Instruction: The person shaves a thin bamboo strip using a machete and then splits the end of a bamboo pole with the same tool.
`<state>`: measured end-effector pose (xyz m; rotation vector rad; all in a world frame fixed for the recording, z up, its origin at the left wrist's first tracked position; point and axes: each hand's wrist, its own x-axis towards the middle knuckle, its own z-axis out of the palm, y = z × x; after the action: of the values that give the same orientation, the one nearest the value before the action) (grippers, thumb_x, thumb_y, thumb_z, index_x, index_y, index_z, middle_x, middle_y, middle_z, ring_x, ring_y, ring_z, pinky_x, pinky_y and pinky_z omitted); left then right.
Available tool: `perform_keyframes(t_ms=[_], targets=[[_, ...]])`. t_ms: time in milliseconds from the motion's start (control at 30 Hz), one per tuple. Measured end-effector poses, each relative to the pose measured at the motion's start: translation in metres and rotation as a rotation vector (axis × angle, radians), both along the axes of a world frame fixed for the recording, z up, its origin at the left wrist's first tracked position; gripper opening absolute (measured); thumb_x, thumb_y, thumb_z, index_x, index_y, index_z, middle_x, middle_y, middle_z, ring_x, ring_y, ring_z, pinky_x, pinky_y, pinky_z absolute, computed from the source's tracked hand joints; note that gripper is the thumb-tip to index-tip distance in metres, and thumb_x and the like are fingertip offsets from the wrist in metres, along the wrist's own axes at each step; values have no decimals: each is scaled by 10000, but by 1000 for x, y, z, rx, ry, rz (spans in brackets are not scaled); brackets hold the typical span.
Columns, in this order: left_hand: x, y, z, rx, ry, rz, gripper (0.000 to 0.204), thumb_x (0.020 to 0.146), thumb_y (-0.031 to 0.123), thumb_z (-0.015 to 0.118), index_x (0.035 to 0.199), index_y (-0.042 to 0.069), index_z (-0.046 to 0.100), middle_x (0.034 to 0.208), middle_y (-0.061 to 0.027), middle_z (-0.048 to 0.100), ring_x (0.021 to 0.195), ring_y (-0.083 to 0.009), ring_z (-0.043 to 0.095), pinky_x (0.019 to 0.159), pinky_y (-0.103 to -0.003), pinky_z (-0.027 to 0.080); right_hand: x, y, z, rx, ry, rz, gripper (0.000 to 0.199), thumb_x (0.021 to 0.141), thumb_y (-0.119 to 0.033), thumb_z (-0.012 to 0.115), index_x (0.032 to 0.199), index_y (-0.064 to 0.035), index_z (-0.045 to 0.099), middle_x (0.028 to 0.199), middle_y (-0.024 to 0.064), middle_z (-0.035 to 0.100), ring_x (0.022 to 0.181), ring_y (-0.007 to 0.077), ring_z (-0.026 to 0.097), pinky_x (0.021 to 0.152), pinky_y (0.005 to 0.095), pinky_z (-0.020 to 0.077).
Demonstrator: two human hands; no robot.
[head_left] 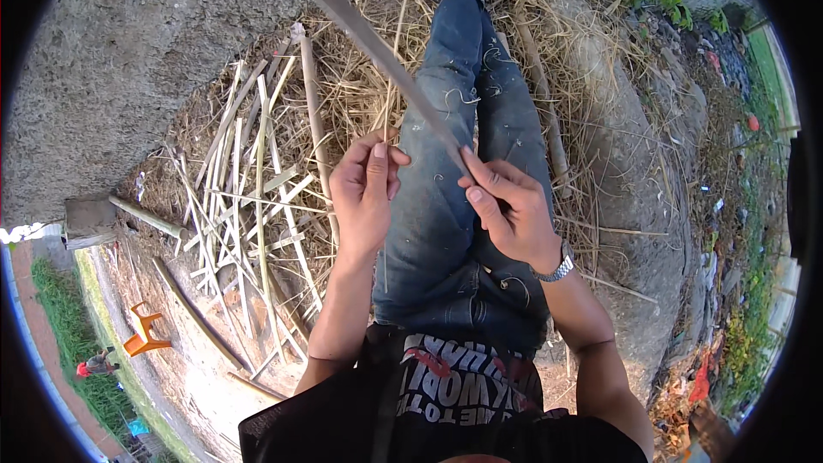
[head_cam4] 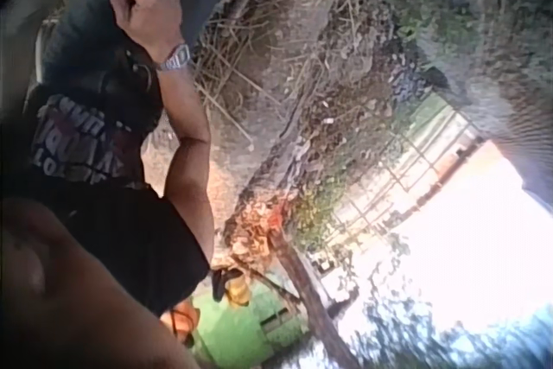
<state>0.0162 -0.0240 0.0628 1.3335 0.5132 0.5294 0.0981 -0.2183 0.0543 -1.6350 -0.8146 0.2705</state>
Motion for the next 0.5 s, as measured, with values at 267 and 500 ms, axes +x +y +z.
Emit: perform_keyframes(t_ms=[267, 500], targets=[[-27, -5, 3, -176, 81, -218, 251, 1062, 103, 531, 1235, -45, 636, 859, -45, 638, 606, -34, 414, 481, -182, 317, 21, -2, -5, -147, -405, 41, 408, 929, -208, 733, 1334, -203, 686, 817, 58, 603, 549, 203, 553, 539, 325, 499], [-44, -5, -1, -153, 167, -269, 248, 1062, 100, 530, 1227, -49, 642, 850, -53, 649, 601, -38, 442, 476, -188, 341, 32, -6, -5, -125, -371, 60, 417, 933, -183, 722, 1347, -190, 674, 824, 54, 616, 570, 217, 583, 540, 338, 497]])
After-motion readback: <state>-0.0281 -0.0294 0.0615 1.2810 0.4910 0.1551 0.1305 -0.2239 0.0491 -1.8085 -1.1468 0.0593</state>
